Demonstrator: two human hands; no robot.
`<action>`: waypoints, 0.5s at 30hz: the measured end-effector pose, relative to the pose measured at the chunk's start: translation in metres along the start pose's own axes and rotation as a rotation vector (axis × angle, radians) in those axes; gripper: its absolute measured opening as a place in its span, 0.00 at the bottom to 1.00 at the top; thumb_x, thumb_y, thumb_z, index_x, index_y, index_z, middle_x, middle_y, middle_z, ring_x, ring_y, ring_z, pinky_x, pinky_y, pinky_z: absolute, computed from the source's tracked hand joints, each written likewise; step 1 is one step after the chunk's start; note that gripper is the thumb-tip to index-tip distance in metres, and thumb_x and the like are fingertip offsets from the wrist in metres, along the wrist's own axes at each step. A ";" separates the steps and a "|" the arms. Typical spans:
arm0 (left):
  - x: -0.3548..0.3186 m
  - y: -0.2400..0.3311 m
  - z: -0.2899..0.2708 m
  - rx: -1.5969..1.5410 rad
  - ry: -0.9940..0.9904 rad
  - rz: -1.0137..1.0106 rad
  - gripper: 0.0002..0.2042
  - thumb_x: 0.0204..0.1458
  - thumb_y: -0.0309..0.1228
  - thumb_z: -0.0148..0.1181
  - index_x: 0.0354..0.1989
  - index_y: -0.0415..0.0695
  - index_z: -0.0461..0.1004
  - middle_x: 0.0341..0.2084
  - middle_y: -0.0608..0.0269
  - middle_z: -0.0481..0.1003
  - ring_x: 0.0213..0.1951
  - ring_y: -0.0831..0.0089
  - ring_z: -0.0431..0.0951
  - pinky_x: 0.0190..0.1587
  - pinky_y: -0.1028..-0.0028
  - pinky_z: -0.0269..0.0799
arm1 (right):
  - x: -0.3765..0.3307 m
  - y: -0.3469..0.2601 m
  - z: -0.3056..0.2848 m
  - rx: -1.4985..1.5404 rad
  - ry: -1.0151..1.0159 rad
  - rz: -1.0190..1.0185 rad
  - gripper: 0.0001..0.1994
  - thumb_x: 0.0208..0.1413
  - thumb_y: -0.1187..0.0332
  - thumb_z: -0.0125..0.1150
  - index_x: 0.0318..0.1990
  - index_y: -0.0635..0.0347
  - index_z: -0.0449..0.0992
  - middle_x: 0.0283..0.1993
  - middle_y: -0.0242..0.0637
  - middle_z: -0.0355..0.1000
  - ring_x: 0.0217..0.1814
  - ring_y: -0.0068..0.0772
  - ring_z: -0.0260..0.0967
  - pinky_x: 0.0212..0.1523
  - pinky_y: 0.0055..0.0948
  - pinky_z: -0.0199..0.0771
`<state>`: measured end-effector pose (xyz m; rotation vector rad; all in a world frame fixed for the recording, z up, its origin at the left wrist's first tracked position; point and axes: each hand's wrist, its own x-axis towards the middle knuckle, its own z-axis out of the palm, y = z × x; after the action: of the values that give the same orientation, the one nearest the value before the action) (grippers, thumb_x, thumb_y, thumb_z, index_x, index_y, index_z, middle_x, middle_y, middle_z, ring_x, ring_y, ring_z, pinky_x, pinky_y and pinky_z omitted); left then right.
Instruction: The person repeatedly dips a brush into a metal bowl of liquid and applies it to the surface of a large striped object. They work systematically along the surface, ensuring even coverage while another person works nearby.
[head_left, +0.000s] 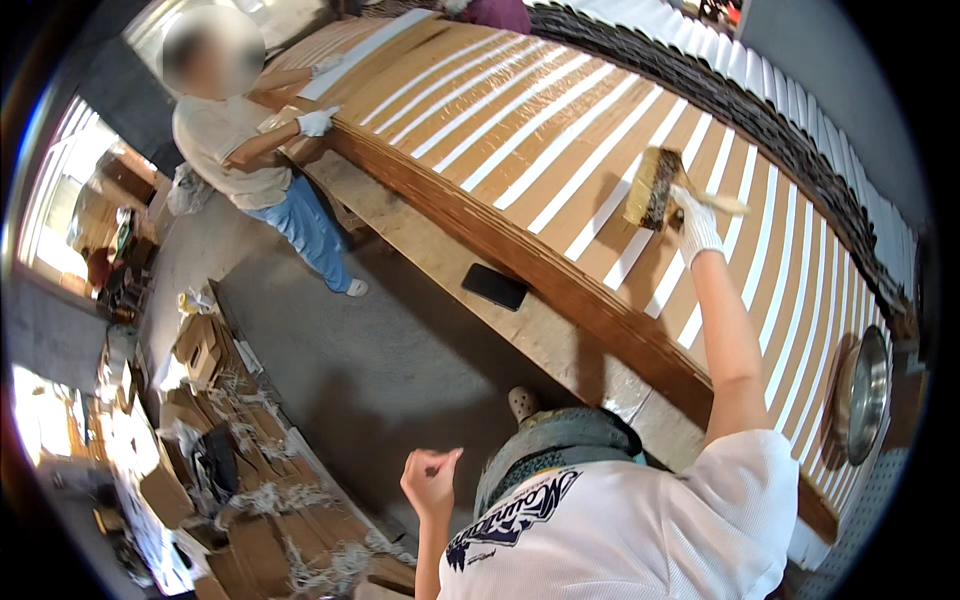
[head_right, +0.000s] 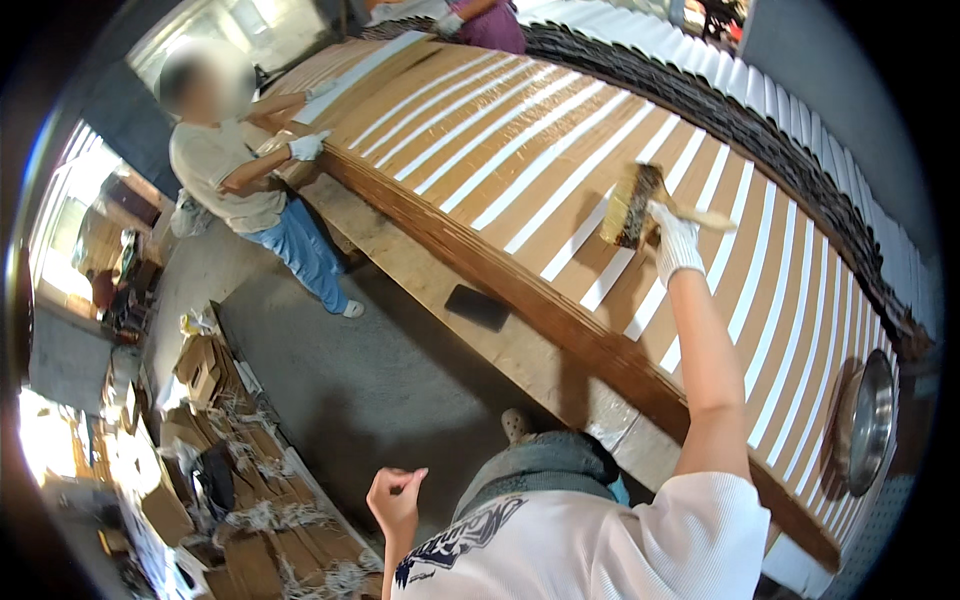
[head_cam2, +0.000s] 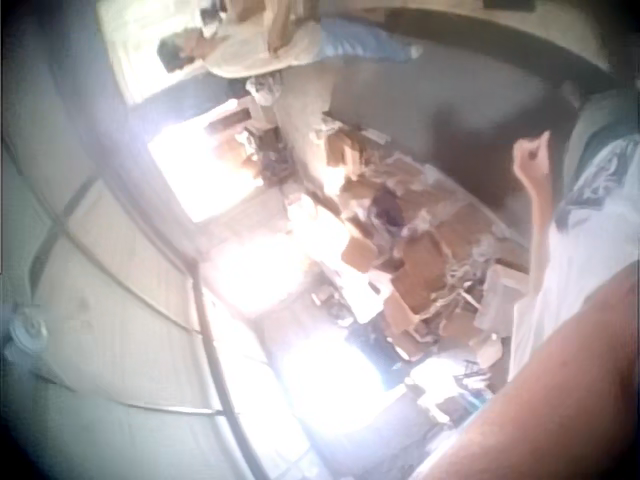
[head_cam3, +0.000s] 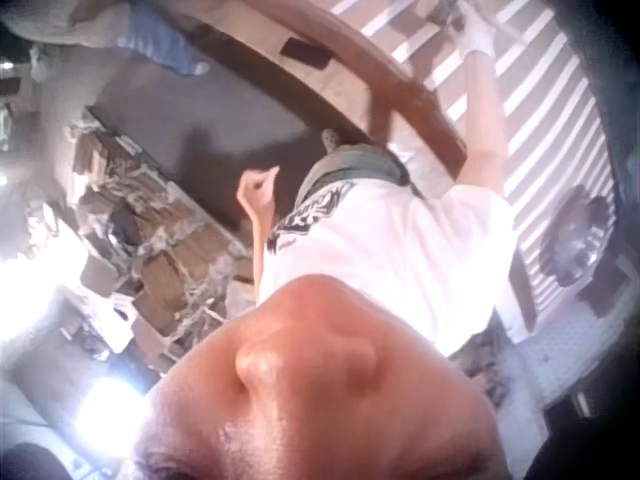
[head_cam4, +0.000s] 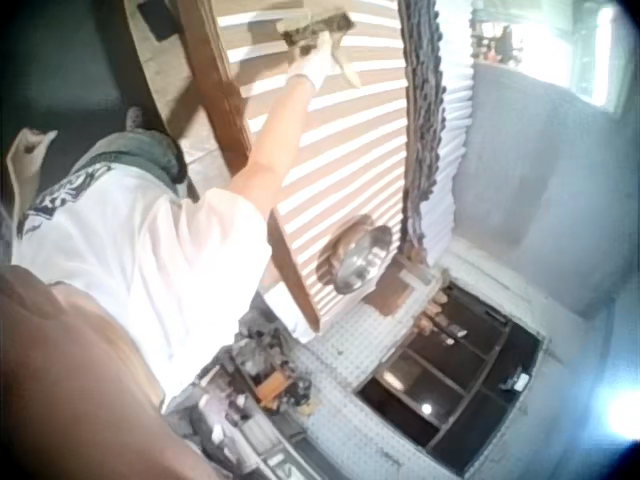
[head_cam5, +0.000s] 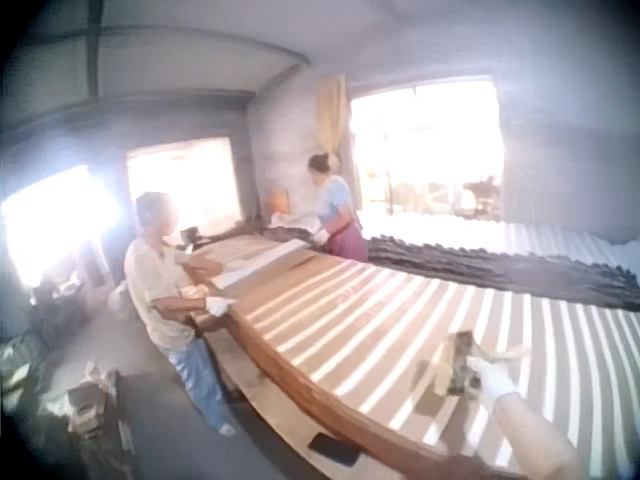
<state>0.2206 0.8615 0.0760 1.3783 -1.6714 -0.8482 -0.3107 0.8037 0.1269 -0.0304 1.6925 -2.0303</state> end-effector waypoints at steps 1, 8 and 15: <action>0.023 0.000 0.005 -0.017 -0.015 0.029 0.13 0.40 0.22 0.73 0.18 0.41 0.70 0.19 0.62 0.73 0.23 0.72 0.71 0.27 0.74 0.66 | 0.000 0.000 0.015 -0.058 -0.013 -0.081 0.14 0.52 0.66 0.65 0.46 0.58 0.76 0.41 0.32 0.73 0.37 0.26 0.71 0.41 0.30 0.74; 0.172 -0.008 0.056 -0.002 -0.380 0.187 0.07 0.51 0.25 0.61 0.39 0.42 0.80 0.23 0.59 0.76 0.28 0.66 0.74 0.34 0.71 0.69 | 0.038 -0.002 0.073 -0.924 -0.114 -0.449 0.20 0.49 0.55 0.63 0.39 0.65 0.80 0.37 0.47 0.76 0.41 0.44 0.74 0.43 0.37 0.73; 0.340 0.001 0.153 0.221 -0.789 0.767 0.23 0.50 0.38 0.62 0.58 0.57 0.72 0.53 0.62 0.70 0.54 0.58 0.68 0.59 0.56 0.59 | 0.055 0.019 0.134 -1.559 -0.021 -0.674 0.20 0.48 0.50 0.66 0.38 0.58 0.81 0.34 0.46 0.74 0.40 0.46 0.73 0.41 0.39 0.75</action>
<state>0.0524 0.5287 0.0601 0.3920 -2.6942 -0.7844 -0.3090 0.6574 0.1240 -1.2070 2.9986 -0.4499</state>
